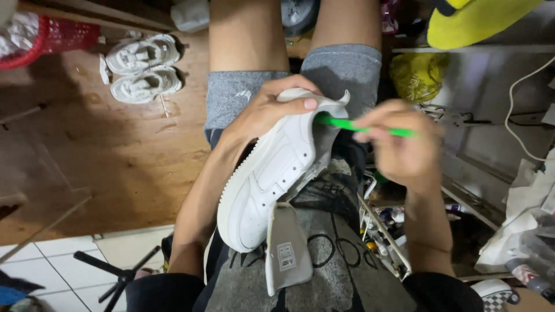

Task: Scrubbing the interior and edges of a white sneaker using a toothbrush and soapy water at a workbench.

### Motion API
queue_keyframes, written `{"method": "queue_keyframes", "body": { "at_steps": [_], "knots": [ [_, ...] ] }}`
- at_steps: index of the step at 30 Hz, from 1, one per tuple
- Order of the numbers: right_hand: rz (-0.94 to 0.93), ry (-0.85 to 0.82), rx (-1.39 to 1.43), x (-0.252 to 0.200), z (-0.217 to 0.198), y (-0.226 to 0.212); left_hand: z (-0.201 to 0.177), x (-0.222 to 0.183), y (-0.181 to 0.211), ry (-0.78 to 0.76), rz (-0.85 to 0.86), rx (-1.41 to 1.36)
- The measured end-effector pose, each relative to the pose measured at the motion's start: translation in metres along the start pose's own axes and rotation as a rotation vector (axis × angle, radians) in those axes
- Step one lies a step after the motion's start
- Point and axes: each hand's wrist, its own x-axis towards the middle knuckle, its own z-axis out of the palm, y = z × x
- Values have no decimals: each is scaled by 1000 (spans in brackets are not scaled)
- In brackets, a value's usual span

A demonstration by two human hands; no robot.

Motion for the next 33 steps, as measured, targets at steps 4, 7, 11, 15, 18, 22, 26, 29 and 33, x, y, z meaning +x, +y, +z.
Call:
{"method": "queue_keyframes", "body": {
  "at_steps": [4,7,11,15,18,22,26,29,33],
  "knots": [
    [92,24,57,-1,-1,-4,3,0,6,-21,-12,-6],
    [-58,125,177,2,3,2,2,-4,5,-36,33,-12],
    [-71,121,202,-2,-1,18,-4,0,3,-111,50,15],
    [28,-112,156,5,8,-4,-1,1,6,-136,5,98],
    [-73,201,227,-7,-13,18,-5,-1,-6,-196,109,64],
    [110,185,411,-19,18,25,4,-4,10,-90,66,-14],
    [32,200,311,-12,4,18,2,-2,6,-95,81,-31],
    [29,158,243,-11,15,8,4,0,5,-82,80,-19],
    [46,277,348,-17,1,25,2,-1,-2,-56,57,-24]
  ]
}}
